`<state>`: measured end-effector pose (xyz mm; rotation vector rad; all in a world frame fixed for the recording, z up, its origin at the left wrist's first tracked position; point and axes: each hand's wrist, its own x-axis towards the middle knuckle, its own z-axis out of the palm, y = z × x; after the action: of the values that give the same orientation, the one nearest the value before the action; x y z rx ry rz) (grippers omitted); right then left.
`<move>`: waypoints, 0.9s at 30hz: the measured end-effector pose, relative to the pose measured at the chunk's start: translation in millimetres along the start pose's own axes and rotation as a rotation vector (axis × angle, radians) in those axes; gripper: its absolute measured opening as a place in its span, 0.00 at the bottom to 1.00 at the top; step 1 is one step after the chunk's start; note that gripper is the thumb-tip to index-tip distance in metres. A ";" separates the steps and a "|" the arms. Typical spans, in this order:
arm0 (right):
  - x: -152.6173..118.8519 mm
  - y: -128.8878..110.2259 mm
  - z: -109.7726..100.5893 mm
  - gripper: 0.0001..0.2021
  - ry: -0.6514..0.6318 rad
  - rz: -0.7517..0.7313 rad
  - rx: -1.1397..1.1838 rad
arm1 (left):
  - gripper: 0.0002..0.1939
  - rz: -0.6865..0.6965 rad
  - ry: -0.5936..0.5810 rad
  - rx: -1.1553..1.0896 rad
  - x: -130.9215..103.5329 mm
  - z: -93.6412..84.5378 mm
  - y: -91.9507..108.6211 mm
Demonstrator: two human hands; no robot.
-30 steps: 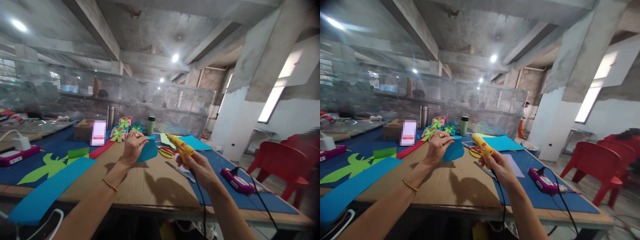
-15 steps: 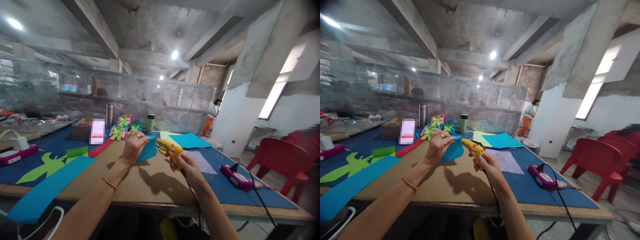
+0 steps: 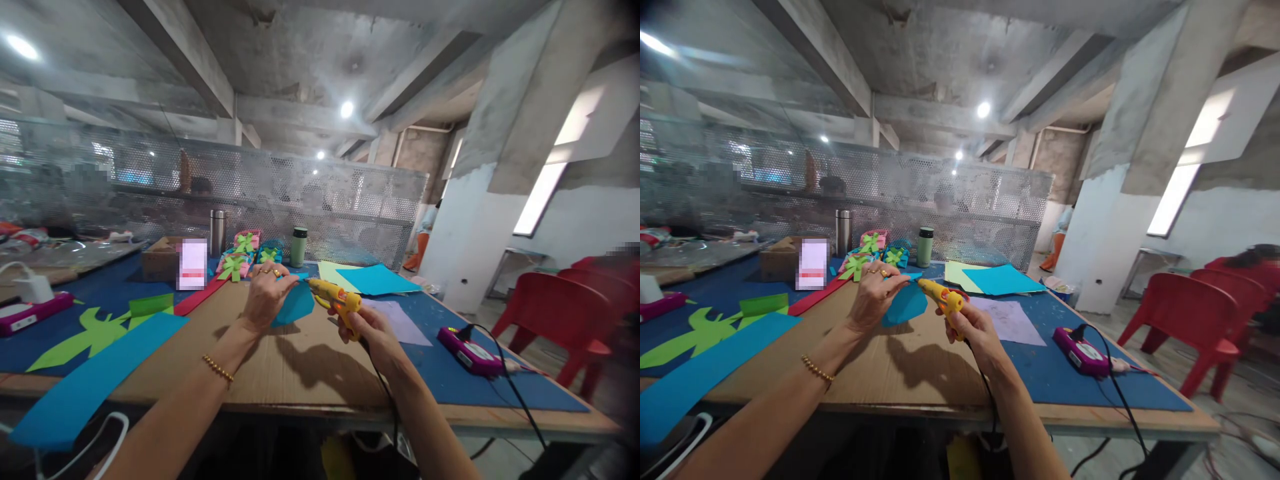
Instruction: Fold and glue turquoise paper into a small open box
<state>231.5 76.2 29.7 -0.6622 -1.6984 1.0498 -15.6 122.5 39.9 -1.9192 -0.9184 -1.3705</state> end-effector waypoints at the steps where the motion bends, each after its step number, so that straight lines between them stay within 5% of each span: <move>1: -0.1 0.7 -0.5 0.20 -0.002 0.000 -0.004 | 0.10 0.003 0.003 0.003 0.4 -0.1 0.2; 27: 0.5 0.6 -1.2 0.19 0.043 -0.028 0.003 | 0.10 0.058 0.067 0.026 1.5 1.7 0.2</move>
<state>232.4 77.2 29.6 -0.6528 -1.6646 1.0109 -14.2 124.0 40.8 -1.8541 -0.8382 -1.3741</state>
